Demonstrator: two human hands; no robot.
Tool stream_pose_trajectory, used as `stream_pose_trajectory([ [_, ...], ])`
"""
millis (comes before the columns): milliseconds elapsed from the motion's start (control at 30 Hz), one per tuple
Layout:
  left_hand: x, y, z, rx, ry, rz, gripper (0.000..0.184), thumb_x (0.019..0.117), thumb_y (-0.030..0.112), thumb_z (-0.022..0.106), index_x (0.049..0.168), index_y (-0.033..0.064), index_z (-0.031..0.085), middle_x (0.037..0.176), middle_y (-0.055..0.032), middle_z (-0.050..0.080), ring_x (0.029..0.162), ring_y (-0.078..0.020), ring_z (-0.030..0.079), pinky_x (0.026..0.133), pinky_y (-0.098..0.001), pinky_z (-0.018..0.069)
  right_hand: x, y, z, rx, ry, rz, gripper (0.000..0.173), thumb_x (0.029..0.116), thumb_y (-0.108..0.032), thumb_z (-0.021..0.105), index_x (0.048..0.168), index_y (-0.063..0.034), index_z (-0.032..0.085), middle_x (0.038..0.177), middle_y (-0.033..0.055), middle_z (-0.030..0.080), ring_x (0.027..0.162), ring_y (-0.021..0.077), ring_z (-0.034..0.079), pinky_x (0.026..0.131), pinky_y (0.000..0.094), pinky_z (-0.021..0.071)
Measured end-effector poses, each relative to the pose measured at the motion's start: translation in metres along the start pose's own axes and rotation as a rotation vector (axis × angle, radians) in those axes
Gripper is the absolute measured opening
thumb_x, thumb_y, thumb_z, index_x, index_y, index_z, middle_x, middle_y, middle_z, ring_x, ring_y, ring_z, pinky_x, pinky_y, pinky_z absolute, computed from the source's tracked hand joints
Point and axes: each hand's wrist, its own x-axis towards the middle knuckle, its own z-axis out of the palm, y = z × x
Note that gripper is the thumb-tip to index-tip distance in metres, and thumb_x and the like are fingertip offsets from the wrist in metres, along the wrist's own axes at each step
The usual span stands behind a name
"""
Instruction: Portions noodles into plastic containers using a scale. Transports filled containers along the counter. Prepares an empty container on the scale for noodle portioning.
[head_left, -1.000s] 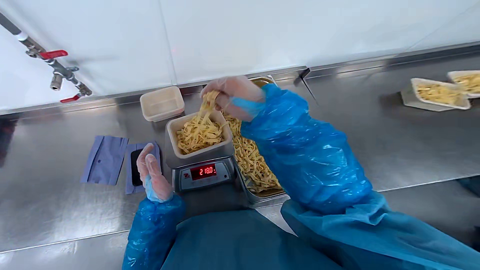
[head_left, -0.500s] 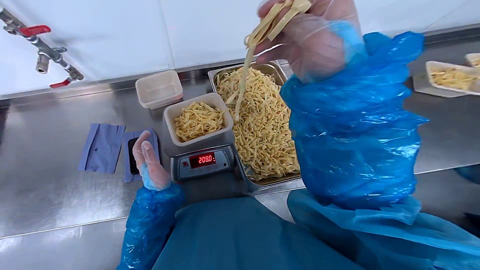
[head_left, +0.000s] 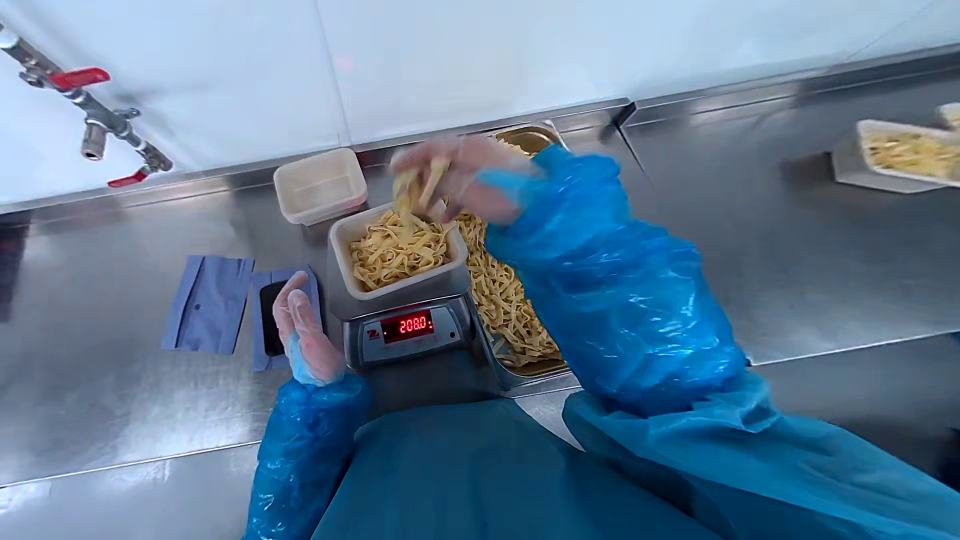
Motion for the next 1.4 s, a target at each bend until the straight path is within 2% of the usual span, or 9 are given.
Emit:
stream_pose_trajectory([
  [67, 0.0, 0.0, -0.001, 0.01, 0.004, 0.002, 0.053, 0.1085, 0.039, 0.029, 0.138, 0.0065, 0.058, 0.144, -0.008, 0.057, 0.136, -0.0168, 0.05, 0.11, -0.038, 0.0421, 0.002, 0.005, 0.005, -0.272, -0.102, 0.048, 0.051, 0.1021, 0.002, 0.041, 0.146, -0.0171, 0.059, 0.137, 0.0083, 0.066, 0.113, 0.0213, 0.067, 0.095, 0.0427, 0.0548],
  [267, 0.0, 0.001, -0.003, 0.003, 0.012, -0.013, 0.051, 0.1091, 0.037, 0.029, 0.138, 0.0063, 0.058, 0.144, -0.0072, 0.057, 0.134, -0.0156, 0.051, 0.11, -0.0358, 0.0412, -0.02, 0.004, -0.03, 0.051, 0.186, -0.047, 0.042, 0.1043, -0.009, 0.036, 0.141, -0.0101, 0.055, 0.118, 0.0038, 0.07, 0.084, 0.011, 0.069, 0.063, 0.0279, 0.0577],
  [433, 0.0, 0.001, -0.003, 0.016, 0.017, -0.005, 0.052, 0.1098, 0.039, 0.028, 0.137, 0.0069, 0.058, 0.144, -0.0066, 0.058, 0.136, -0.0161, 0.05, 0.111, -0.0367, 0.0416, -0.056, 0.041, -0.074, 0.346, 0.427, -0.192, 0.037, 0.1023, -0.012, 0.031, 0.133, -0.0096, 0.053, 0.109, -0.0021, 0.073, 0.089, 0.0145, 0.073, 0.072, 0.0323, 0.0637],
  [567, 0.001, 0.004, -0.002, -0.001, 0.041, -0.032, 0.05, 0.1094, 0.036, 0.029, 0.136, 0.005, 0.058, 0.143, -0.0081, 0.058, 0.134, -0.0156, 0.051, 0.11, -0.0349, 0.0421, -0.077, 0.117, -0.062, 0.116, 0.538, 0.188, 0.032, 0.1056, -0.014, 0.04, 0.132, -0.0074, 0.057, 0.102, 0.0035, 0.071, 0.084, 0.0144, 0.072, 0.072, 0.0341, 0.0619],
  [700, 0.001, 0.001, 0.001, -0.034, 0.024, -0.029, 0.048, 0.1086, 0.036, 0.032, 0.136, 0.0048, 0.058, 0.142, -0.0083, 0.058, 0.134, -0.0161, 0.051, 0.11, -0.0368, 0.0418, -0.085, 0.176, -0.023, -0.471, -0.025, 0.454, 0.067, 0.0901, -0.002, 0.073, 0.152, -0.012, 0.051, 0.149, 0.0307, 0.049, 0.13, 0.0547, 0.052, 0.101, 0.0746, 0.043],
  [900, 0.0, 0.001, 0.014, -0.146, -0.032, 0.004, 0.043, 0.1082, 0.029, 0.04, 0.135, -0.0005, 0.055, 0.138, -0.0095, 0.06, 0.128, -0.0122, 0.055, 0.107, -0.0292, 0.0455, -0.047, 0.155, 0.043, -0.272, 0.158, 0.152, 0.062, 0.0775, -0.022, 0.087, 0.136, -0.0186, 0.068, 0.163, 0.0229, 0.033, 0.15, 0.0454, 0.03, 0.117, 0.0642, 0.0332],
  [1033, -0.001, 0.003, 0.005, -0.12, -0.023, 0.009, 0.044, 0.1072, 0.034, 0.041, 0.137, 0.0043, 0.055, 0.141, -0.0057, 0.058, 0.129, -0.0134, 0.054, 0.108, -0.0332, 0.0448, -0.039, 0.158, 0.043, -0.104, 0.255, 0.107, 0.019, 0.0875, -0.006, 0.073, 0.105, -0.0011, 0.076, 0.141, 0.0229, 0.057, 0.137, 0.0388, 0.05, 0.112, 0.0558, 0.0426],
  [1233, -0.003, -0.008, -0.002, -0.065, 0.025, -0.038, 0.044, 0.1071, 0.035, 0.039, 0.135, 0.0068, 0.058, 0.142, -0.0043, 0.058, 0.132, -0.0149, 0.052, 0.108, -0.0366, 0.0434, -0.045, 0.091, 0.011, 0.034, 0.367, 0.21, 0.021, 0.1013, -0.016, 0.059, 0.114, -0.0035, 0.07, 0.094, 0.0092, 0.071, 0.079, 0.0163, 0.066, 0.072, 0.0368, 0.0557],
  [1400, -0.006, -0.004, 0.015, -0.095, -0.053, -0.011, 0.041, 0.1087, 0.032, 0.039, 0.136, 0.0062, 0.057, 0.138, -0.0039, 0.06, 0.127, -0.0116, 0.056, 0.107, -0.0319, 0.0464, 0.0, 0.036, 0.053, 0.231, 0.305, -0.077, 0.021, 0.098, -0.005, 0.058, 0.115, 0.0013, 0.068, 0.098, 0.0127, 0.07, 0.079, 0.0162, 0.07, 0.073, 0.0338, 0.0612],
])
